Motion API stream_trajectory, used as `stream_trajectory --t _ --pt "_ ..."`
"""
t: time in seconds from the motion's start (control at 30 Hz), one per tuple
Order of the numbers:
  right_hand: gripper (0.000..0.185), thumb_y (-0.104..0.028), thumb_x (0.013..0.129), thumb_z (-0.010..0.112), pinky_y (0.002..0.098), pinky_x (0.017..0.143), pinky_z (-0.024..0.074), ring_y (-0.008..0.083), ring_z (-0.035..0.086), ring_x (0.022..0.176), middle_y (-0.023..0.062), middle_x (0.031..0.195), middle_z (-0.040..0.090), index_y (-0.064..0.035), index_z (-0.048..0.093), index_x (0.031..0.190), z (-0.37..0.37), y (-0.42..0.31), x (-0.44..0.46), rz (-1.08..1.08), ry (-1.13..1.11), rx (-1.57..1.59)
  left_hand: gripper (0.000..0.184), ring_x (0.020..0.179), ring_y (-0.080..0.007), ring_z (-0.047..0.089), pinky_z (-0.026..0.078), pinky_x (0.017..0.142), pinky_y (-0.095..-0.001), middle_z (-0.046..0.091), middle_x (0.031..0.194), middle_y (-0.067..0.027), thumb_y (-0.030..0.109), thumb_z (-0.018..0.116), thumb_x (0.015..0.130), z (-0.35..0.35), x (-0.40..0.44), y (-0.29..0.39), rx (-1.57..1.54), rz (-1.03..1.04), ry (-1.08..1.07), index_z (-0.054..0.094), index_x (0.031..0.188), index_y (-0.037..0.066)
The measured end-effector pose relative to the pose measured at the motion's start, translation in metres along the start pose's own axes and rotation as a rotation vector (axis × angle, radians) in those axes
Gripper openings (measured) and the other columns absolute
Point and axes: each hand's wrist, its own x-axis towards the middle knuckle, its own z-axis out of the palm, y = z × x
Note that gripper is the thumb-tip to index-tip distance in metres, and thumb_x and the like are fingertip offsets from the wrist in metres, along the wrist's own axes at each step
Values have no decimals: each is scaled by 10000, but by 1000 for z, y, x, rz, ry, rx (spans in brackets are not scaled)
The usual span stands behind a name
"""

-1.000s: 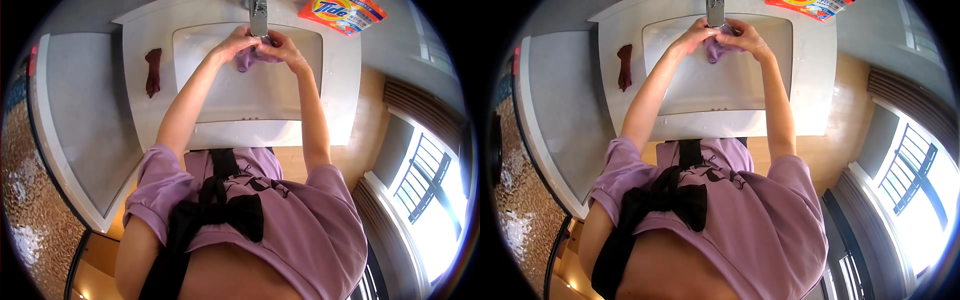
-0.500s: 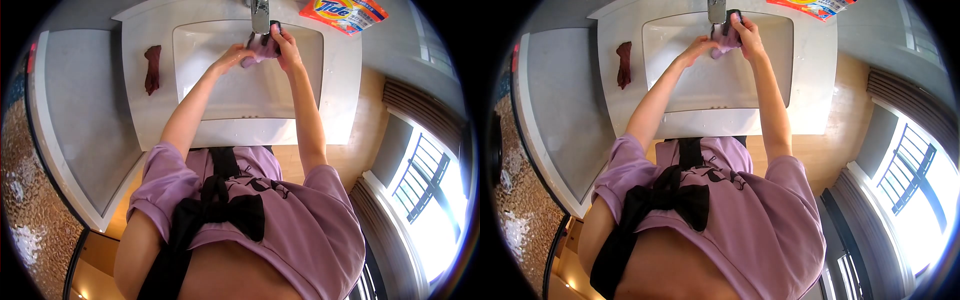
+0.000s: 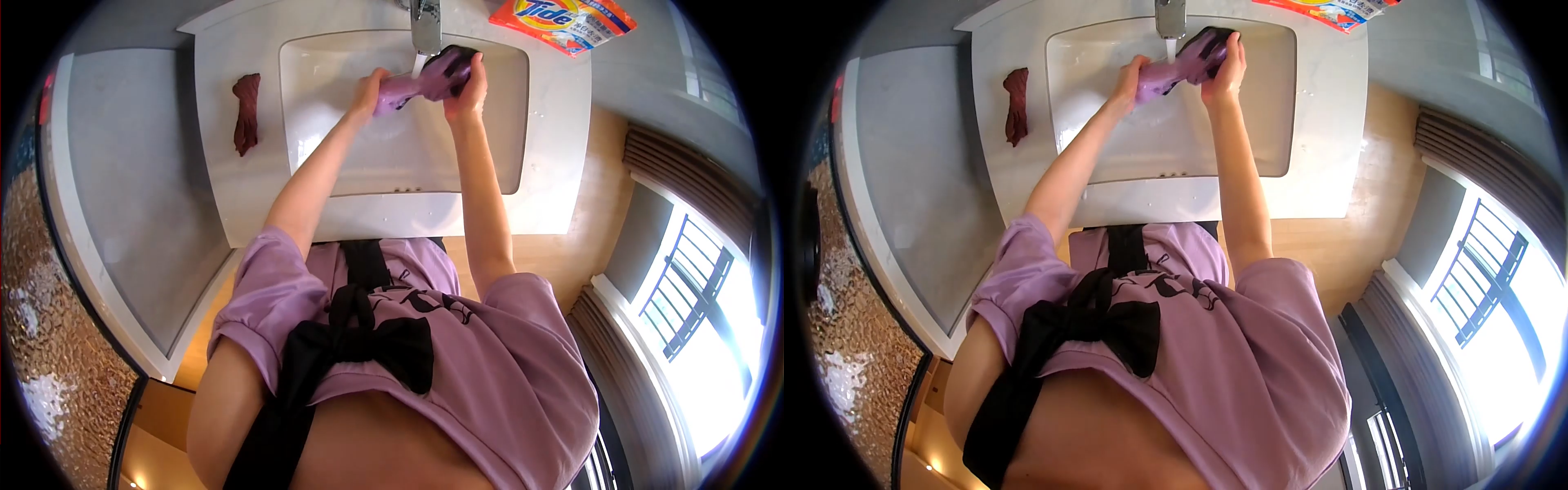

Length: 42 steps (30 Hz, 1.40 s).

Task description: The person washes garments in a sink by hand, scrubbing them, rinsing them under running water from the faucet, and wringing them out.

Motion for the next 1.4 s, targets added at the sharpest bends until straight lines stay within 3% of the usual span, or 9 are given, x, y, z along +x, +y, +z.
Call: stream_trajectory --t 0.23,0.4,0.53,0.63,0.77,0.87,1.07,1.27,1.4 --pt "313 -293 695 676 277 492 396 112 474 509 33 561 525 -20 543 620 13 54 -39 -466 -86 -886 415 477 -183 488 422 495 -287 478 494 -28 455 500 756 34 -19 21 -584 -145 -302 470 525 111" --pt "290 -247 660 605 392 506 427 366 514 506 188 538 532 12 539 549 27 49 -10 -477 41 -1393 265 702 -166 551 466 624 -311 558 801 -53 314 403 842 42 -28 22 -583 -202 -300 520 820 78" --pt "288 -223 682 538 412 572 455 366 545 505 195 531 536 40 549 565 11 55 36 -632 119 -1483 254 718 -159 552 470 647 -321 551 793 -48 286 388 857 37 -41 30 -498 13 -440 515 852 67" --pt "257 -183 671 556 385 534 451 256 552 466 196 515 544 56 571 577 -1 40 53 -297 380 -1062 212 682 -169 548 455 594 -312 546 708 -53 226 374 837 31 -21 38 -383 -179 -322 509 783 71" --pt "289 -223 682 606 283 458 399 79 449 489 53 474 495 60 591 624 9 36 5 -331 52 -1020 191 628 -179 539 449 562 -322 537 670 -58 201 396 808 29 -1 22 -557 -217 -209 492 698 77" --pt "356 -293 690 585 376 518 437 311 543 470 182 528 546 53 564 610 31 46 -26 -605 -38 -1336 234 742 -185 565 475 632 -329 577 802 -57 258 416 818 34 -8 14 -641 -72 -405 535 805 57" --pt "299 -249 712 563 417 609 452 412 542 610 228 635 564 45 583 666 20 45 25 -633 -36 -1491 191 693 -163 544 454 605 -313 566 777 -61 196 396 827 46 -48 48 -429 -178 -263 531 804 63" --pt "373 -338 854 511 286 625 460 132 537 714 41 824 581 13 568 966 -25 9 71 -1 143 -576 295 755 -111 532 437 671 -288 579 853 -21 334 500 816 22 -50 36 -80 -210 -316 573 952 82" --pt "347 -301 888 471 299 768 459 160 562 840 59 932 580 0 522 1052 -47 -30 53 35 -60 -591 387 801 -109 532 427 731 -295 583 865 -7 342 588 713 -25 -38 -4 689 425 -483 580 953 38"
